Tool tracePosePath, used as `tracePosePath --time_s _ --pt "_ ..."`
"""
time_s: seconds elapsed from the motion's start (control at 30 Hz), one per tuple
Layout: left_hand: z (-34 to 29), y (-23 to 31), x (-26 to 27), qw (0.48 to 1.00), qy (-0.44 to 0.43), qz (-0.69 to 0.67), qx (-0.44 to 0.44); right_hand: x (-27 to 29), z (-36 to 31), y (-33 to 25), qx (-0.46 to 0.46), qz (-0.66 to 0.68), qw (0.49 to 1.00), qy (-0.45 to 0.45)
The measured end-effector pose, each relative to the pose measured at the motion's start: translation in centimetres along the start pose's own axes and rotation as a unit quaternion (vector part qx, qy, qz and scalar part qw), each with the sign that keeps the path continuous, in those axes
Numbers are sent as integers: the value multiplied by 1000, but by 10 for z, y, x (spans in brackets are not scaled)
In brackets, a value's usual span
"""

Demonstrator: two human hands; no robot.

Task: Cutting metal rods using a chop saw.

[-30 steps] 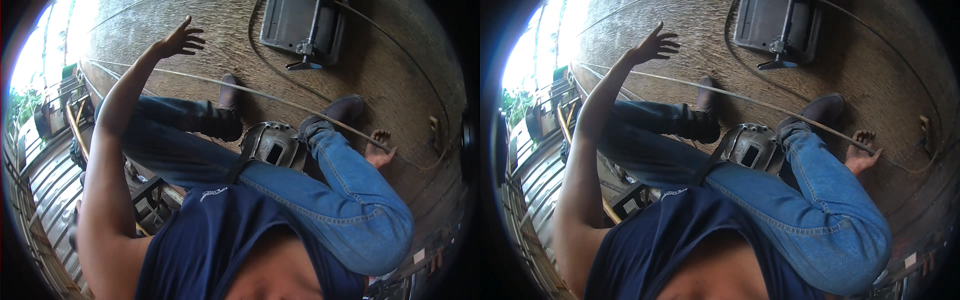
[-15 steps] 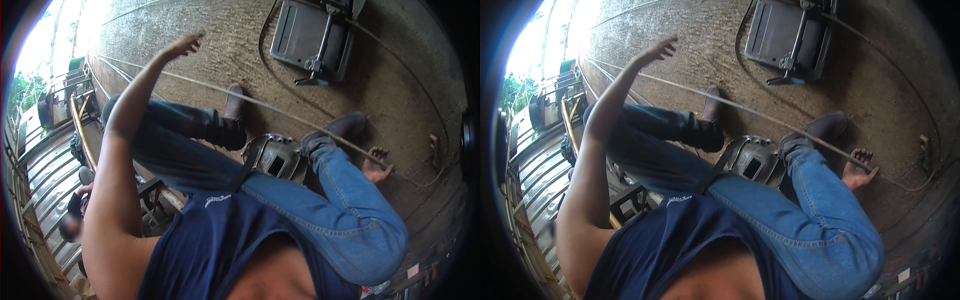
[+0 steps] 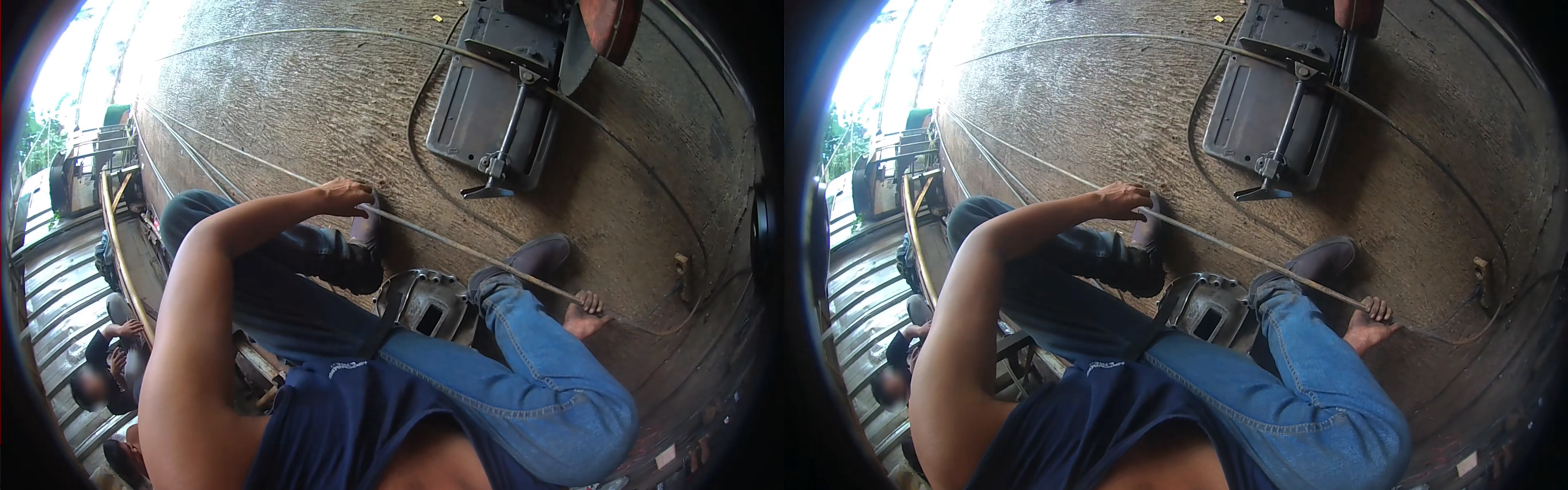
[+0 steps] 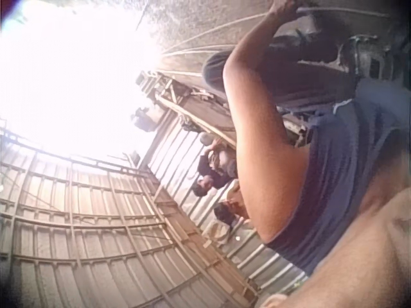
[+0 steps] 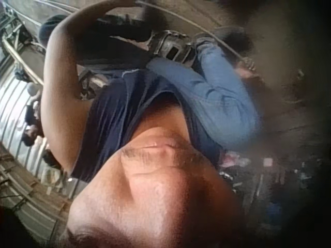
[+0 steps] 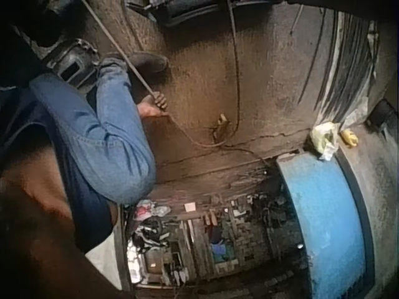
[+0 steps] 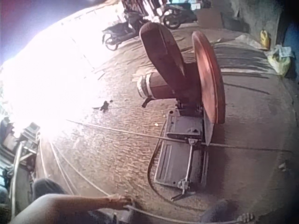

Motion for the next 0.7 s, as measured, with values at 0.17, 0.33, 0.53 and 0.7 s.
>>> tracePosePath --time_s 0.17,0.33,0.53,0.7 --pt "5 -3 -12 997 62 -38 -13 -3 -10 -6 35 4 997 75" --pt "3 32 -8 995 70 -10 -77 0 -11 -43 66 -30 989 125" --pt "41 105 -1 994 56 -40 -83 9 20 -142 99 -42 981 159" --pt "82 182 -2 992 34 -49 -115 20 47 -248 144 -68 972 172"
Point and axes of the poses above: each hand's wrist, its own z-axis towards the middle knuckle, its own x-axis out of the back of the hand, y = z × x, the point moved 9 cm from there along z, towards the middle knuckle, and after that the axes turned 15 degrees about y, right-handed, at the moved point
